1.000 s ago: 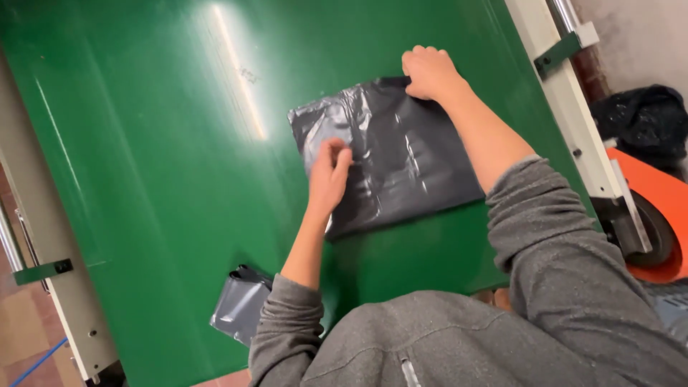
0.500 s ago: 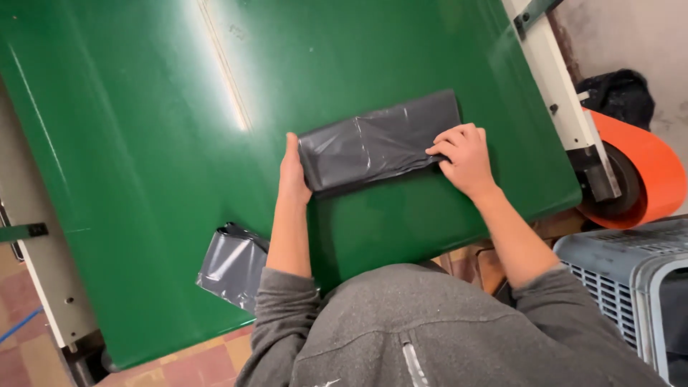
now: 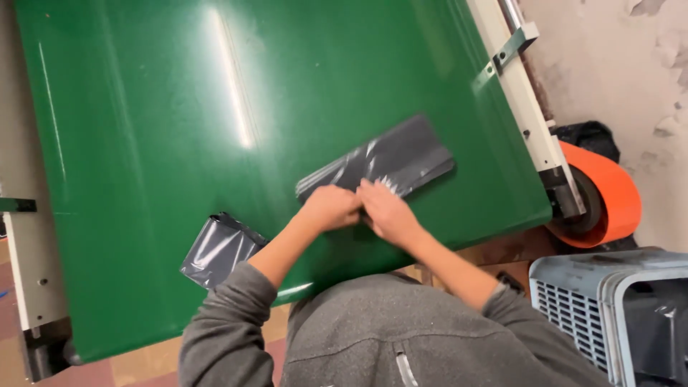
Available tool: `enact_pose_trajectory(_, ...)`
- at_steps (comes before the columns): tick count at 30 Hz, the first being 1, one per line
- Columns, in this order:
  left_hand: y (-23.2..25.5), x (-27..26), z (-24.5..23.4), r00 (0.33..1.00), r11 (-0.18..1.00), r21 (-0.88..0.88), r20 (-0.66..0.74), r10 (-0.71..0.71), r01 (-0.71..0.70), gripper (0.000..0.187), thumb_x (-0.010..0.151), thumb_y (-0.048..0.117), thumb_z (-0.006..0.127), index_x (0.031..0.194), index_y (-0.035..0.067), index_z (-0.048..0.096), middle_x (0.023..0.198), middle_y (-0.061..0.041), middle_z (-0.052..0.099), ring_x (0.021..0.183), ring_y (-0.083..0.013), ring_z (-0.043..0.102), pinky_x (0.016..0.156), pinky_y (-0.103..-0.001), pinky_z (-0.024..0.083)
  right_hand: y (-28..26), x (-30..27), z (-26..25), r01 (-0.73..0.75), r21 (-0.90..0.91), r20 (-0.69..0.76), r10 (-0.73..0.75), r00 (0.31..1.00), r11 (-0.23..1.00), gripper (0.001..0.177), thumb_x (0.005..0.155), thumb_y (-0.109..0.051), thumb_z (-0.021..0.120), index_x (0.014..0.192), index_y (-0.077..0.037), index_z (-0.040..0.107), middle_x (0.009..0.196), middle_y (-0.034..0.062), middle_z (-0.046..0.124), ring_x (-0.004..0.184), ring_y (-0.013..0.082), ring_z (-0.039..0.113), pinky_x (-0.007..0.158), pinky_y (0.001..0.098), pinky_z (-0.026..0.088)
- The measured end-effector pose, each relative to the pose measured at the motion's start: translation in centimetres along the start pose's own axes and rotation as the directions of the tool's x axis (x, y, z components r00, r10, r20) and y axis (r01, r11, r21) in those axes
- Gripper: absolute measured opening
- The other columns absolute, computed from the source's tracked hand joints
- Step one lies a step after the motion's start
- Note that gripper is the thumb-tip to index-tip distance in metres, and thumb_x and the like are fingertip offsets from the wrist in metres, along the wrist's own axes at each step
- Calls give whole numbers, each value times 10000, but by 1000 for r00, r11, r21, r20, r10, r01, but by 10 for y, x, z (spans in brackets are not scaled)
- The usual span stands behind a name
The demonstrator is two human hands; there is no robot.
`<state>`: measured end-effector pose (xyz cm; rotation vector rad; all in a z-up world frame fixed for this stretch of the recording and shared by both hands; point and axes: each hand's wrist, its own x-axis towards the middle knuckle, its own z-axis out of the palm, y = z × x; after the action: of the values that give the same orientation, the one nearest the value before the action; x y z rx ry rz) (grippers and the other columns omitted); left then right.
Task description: Folding black plastic bags and placing them into a storage crate.
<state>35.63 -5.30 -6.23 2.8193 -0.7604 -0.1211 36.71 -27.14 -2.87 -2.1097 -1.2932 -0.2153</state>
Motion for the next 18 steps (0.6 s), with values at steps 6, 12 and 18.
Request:
enact_pose_trajectory(6, 1, 46, -55, 957, 702, -663, 276, -94, 260, 518, 883, 548, 522, 885, 109, 799, 775, -81, 766, 740, -239, 741, 725, -401, 590, 17, -99, 41, -451, 437, 73, 469, 880, 778, 301, 942, -33, 652, 1240, -24, 694, 1146, 147, 701, 1131, 360, 643, 986, 459, 527)
enact_pose_trajectory(12, -60, 99, 32, 779, 194, -787, 481, -403, 586, 739, 995, 730, 390, 964, 93, 764, 917, -123, 763, 841, -290, 740, 790, -413, 624, 78, -108, 39, -256, 938, 321, 863, 391, -233, 247, 1092, -130, 469, 1307, -14, 507, 1131, 71, 566, 975, 238, 541, 871, 415, 445)
enact_pose_trajectory(18, -1, 108, 10, 867, 838, -324, -94, -490, 438, 450, 862, 502, 665, 999, 74, 689, 991, -140, 735, 918, -388, 711, 755, -524, 576, 58, -71, 2, -177, 898, 440, 808, 392, -403, 195, 1026, -133, 451, 1146, -100, 601, 1191, 74, 700, 1048, 239, 701, 894, 406, 595)
